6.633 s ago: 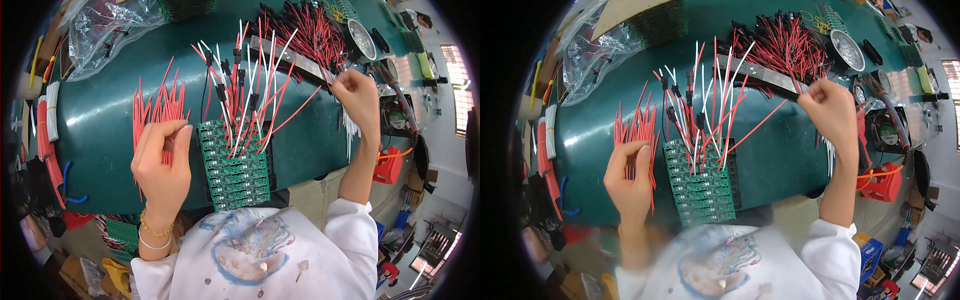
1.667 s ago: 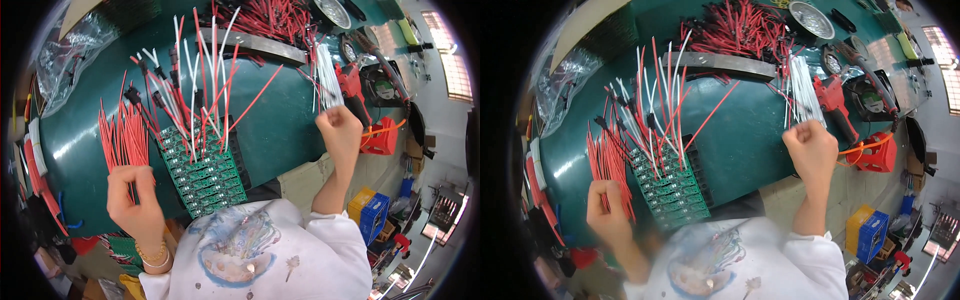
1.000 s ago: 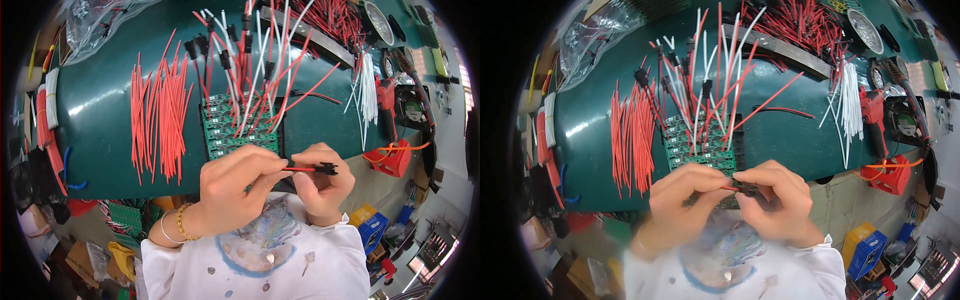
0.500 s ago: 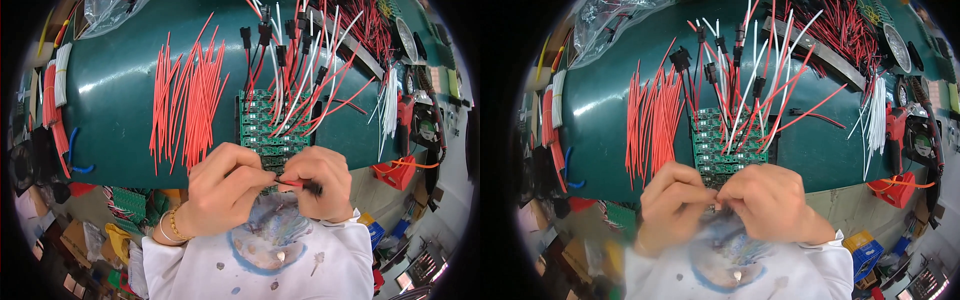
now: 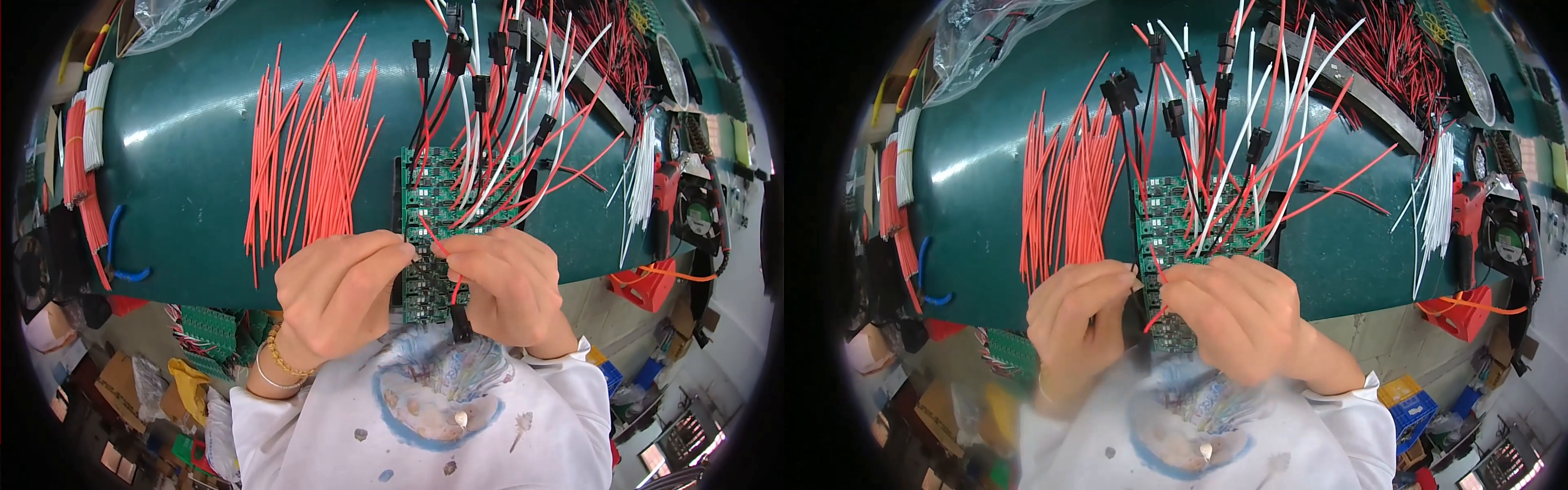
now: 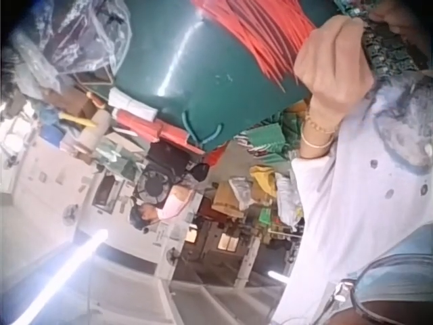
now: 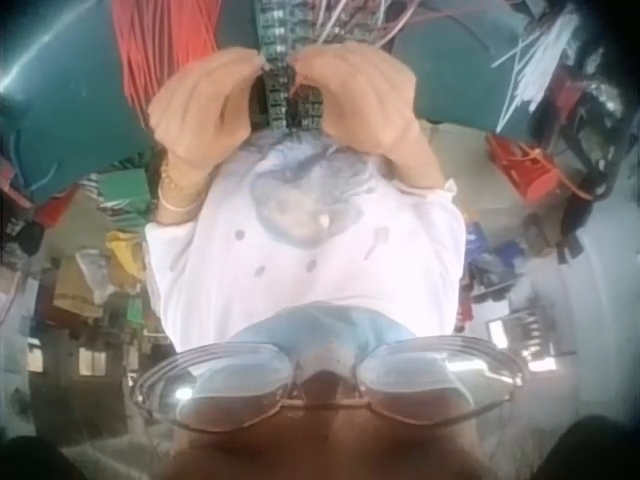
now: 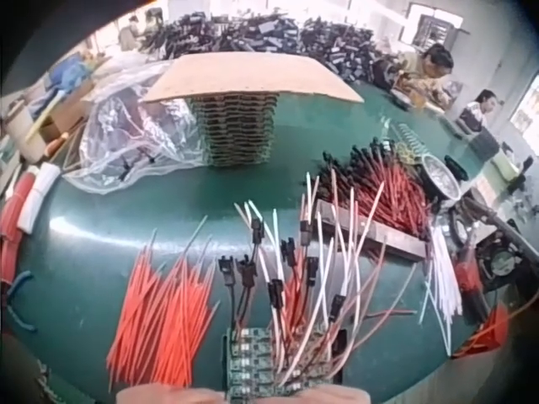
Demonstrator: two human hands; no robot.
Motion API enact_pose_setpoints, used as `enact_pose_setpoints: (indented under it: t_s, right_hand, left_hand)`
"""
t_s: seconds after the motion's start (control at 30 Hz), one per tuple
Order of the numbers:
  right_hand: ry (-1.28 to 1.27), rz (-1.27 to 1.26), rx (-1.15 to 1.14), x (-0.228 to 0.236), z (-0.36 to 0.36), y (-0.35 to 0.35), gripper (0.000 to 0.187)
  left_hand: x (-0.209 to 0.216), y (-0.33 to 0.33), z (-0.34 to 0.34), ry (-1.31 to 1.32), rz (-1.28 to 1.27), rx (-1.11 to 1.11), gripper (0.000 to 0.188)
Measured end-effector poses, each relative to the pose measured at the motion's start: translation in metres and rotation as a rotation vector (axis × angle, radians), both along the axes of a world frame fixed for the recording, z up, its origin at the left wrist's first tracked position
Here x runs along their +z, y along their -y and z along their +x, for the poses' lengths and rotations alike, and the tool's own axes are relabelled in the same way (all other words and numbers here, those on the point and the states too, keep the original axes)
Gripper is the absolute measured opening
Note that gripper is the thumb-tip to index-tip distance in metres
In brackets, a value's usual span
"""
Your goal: The person connects wire harnesses to a panel of printed circuit boards by hand, attaching the connectors until the wire harnesses are secured to the boards.
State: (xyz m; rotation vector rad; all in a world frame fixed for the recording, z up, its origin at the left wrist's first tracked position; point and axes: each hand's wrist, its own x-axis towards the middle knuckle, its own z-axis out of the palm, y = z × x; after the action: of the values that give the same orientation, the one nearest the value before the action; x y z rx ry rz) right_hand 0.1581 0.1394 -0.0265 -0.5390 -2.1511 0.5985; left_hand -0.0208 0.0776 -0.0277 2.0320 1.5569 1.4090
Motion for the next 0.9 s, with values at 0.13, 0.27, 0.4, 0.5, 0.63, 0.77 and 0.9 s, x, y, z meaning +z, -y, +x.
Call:
enact_pose_setpoints:
  t_s: [0.13, 0.27, 0.4, 0.5, 0.63, 0.77, 0.9]
  right_hand:
    - [0.021, -0.029, 0.021, 0.0015, -0.0015, -0.0037, 0.026]
    - [0.006, -0.046, 0.020, 0.0017, -0.0022, -0.0044, 0.027]
    - [-0.023, -0.083, 0.026, 0.0018, -0.0034, -0.0053, 0.027]
    - [-0.035, -0.082, 0.027, 0.0031, -0.0048, -0.0059, 0.027]
    - [-0.040, -0.064, 0.027, 0.0025, -0.0055, -0.0067, 0.027]
    - [-0.026, -0.080, 0.025, 0.0041, -0.0043, -0.0061, 0.027]
    - [-0.047, -0.092, -0.013, 0.0049, -0.0064, -0.0069, 0.026]
  left_hand:
    - [-0.0014, -0.0003, -0.0004, 0.019, -0.012, -0.001, 0.028]
    - [0.0012, -0.0009, -0.0002, 0.024, -0.036, 0.003, 0.027]
    - [0.0023, -0.0017, 0.0010, 0.043, -0.049, 0.008, 0.025]
    - [0.0026, -0.0024, 0.0018, 0.049, -0.053, 0.010, 0.025]
    - [0.0027, -0.0021, 0.0024, 0.062, -0.063, 0.011, 0.023]
    - [0.0038, -0.0028, 0.0035, 0.064, -0.066, 0.010, 0.023]
    - [0.0069, -0.0064, 0.0083, 0.102, -0.080, 0.029, 0.020]
